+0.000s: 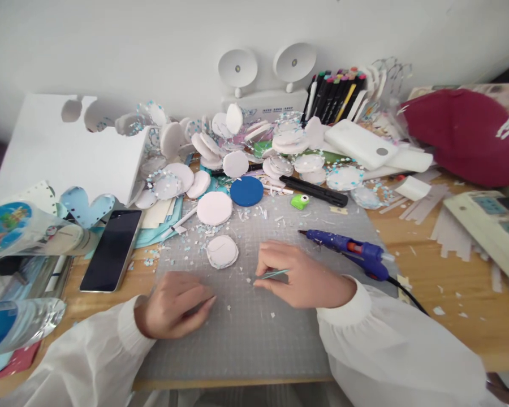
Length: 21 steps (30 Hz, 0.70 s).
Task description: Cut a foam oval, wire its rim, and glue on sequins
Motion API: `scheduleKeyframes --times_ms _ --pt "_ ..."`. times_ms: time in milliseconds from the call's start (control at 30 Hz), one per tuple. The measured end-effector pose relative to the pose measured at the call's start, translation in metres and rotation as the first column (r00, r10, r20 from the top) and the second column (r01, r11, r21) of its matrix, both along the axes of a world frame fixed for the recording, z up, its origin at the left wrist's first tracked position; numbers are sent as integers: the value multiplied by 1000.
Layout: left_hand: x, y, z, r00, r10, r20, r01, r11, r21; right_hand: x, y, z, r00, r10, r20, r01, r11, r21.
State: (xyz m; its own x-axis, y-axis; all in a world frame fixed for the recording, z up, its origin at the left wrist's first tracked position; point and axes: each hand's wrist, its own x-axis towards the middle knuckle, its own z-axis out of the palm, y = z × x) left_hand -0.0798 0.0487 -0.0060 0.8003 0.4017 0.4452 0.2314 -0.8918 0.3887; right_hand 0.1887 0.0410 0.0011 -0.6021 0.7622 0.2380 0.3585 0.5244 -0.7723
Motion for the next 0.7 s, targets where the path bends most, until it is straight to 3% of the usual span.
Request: scheduleKeyframes --times_ms 267,467,700 --pt "0 -1 1 1000 -7 -2 7 999 35 -5 -2 -1 1000 -25 1 25 999 -26" --pt "0 -2 1 1000 8 21 -8 1000 -10 -8 -2 -1 994 -68 -88 63 997 -54" --pt "1 -2 2 1000 26 2 -26 999 44 -15 -7 -4 990 -18 -142 15 1000 -22"
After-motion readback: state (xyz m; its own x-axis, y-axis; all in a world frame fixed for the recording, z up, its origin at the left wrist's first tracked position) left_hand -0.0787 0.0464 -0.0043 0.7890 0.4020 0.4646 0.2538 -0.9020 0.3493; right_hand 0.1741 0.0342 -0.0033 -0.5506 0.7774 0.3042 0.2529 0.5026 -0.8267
